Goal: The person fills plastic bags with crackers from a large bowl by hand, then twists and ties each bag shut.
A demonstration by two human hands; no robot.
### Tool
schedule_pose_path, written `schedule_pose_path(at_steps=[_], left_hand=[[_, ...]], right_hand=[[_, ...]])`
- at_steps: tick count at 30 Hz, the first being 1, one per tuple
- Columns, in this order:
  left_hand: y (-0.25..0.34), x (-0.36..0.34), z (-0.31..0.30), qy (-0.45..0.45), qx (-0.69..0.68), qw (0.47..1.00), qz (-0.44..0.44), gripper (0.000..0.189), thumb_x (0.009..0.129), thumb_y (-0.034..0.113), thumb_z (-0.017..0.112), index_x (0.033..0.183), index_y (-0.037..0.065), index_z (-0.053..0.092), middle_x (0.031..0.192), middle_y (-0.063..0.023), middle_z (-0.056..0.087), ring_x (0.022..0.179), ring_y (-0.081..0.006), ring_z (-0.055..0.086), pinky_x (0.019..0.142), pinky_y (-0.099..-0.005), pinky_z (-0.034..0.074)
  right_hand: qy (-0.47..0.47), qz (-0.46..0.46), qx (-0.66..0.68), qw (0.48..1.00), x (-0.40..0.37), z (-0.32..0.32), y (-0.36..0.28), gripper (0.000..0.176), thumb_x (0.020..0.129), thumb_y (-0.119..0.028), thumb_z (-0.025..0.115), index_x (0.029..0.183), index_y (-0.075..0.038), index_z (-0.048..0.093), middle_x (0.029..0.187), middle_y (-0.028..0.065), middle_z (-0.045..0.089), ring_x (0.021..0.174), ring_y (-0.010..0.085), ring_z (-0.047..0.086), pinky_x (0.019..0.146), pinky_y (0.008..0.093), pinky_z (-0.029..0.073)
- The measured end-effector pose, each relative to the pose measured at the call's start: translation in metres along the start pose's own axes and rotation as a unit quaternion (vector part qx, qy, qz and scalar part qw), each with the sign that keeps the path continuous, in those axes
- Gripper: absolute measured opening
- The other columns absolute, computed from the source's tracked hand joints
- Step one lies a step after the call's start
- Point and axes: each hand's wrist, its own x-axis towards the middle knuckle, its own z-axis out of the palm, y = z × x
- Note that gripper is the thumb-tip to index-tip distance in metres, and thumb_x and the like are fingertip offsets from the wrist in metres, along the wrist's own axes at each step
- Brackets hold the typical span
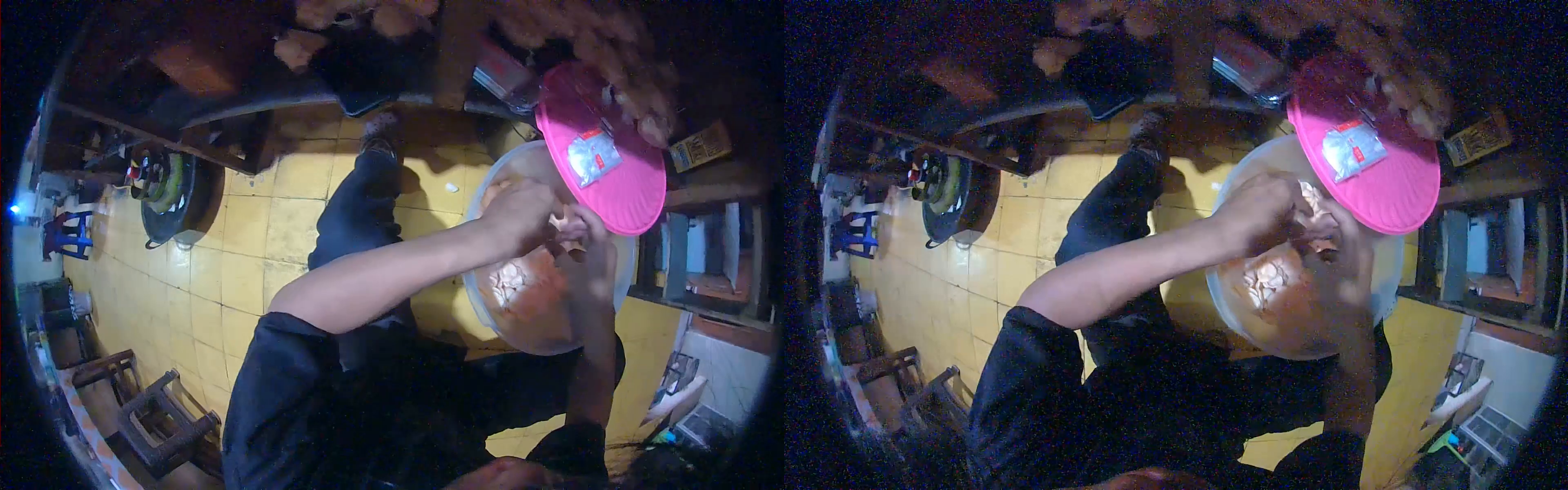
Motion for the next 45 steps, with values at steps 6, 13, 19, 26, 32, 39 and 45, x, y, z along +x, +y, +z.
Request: schedule_pose_path(at_steps=[6,13,19,26,32,39,45], left_hand=[[-0.005,0.000,0.001,0.160,0.119,0.980,-0.004,0.007,0.066,0.005,0.071,0.070,0.001,0.069,0.089,-0.0203,0.062,0.091,-0.0348,0.062,0.082,-0.0414,0.051],[-0.022,0.000,0.002,0.031,0.206,0.975,-0.070,0.010,0.070,-0.001,0.061,0.074,-0.003,0.069,0.080,-0.0267,0.062,0.087,-0.0404,0.063,0.081,-0.0434,0.052],[-0.023,0.001,-0.002,0.106,0.209,0.971,-0.034,0.018,0.069,-0.005,0.056,0.083,-0.003,0.068,0.088,-0.0259,0.064,0.084,-0.0404,0.065,0.080,-0.0447,0.052],[-0.019,0.002,-0.001,0.124,0.102,0.986,-0.041,0.022,0.074,-0.002,0.054,0.090,-0.003,0.069,0.090,-0.0240,0.063,0.081,-0.0383,0.065,0.078,-0.0436,0.052],[-0.003,0.007,0.006,-0.017,-0.040,0.990,-0.132,0.035,0.089,0.009,0.048,0.116,-0.008,0.061,0.097,-0.0227,0.066,0.076,-0.0256,0.070,0.069,-0.0374,0.056],[0.011,0.009,0.006,-0.008,-0.212,0.968,-0.135,0.038,0.095,0.014,0.050,0.125,-0.008,0.056,0.093,-0.0159,0.068,0.070,-0.0188,0.069,0.062,-0.0318,0.056],[-0.001,0.011,0.009,0.064,-0.126,0.983,-0.117,0.030,0.097,0.018,0.056,0.114,-0.006,0.062,0.094,-0.0149,0.068,0.068,-0.0160,0.068,0.060,-0.0291,0.056]], right_hand=[[-0.145,0.164,-0.025,0.975,-0.020,0.037,0.079,0.036,0.090,-0.021,0.067,0.121,-0.007,0.056,0.101,0.0092,0.067,0.087,0.0192,0.065,0.081,0.0319,0.054],[-0.366,-0.172,-0.218,0.889,-0.044,0.067,0.036,0.029,0.090,-0.022,0.062,0.110,-0.002,0.059,0.099,0.0167,0.066,0.088,0.0305,0.064,0.081,0.0371,0.051],[-0.428,0.128,-0.057,0.893,-0.027,0.046,0.011,0.016,0.077,-0.011,0.066,0.092,-0.006,0.067,0.082,0.0148,0.066,0.082,0.0309,0.064,0.075,0.0411,0.051],[-0.151,0.004,0.094,0.984,-0.006,-0.015,-0.017,0.026,0.084,-0.011,0.063,0.108,-0.001,0.065,0.085,0.0068,0.065,0.071,0.0130,0.062,0.062,0.0288,0.052],[0.051,0.124,0.232,0.963,0.007,-0.041,-0.012,0.031,0.088,-0.015,0.067,0.115,-0.001,0.060,0.096,0.0058,0.065,0.087,0.0136,0.064,0.069,0.0269,0.055],[-0.032,0.101,0.225,0.969,0.006,-0.028,-0.010,0.030,0.092,-0.016,0.065,0.114,0.002,0.057,0.112,0.0103,0.059,0.092,0.0169,0.064,0.072,0.0293,0.061],[0.024,0.056,0.211,0.976,0.006,-0.014,-0.030,0.026,0.093,-0.014,0.063,0.112,0.002,0.057,0.108,0.0133,0.061,0.091,0.0192,0.066,0.070,0.0285,0.061]])
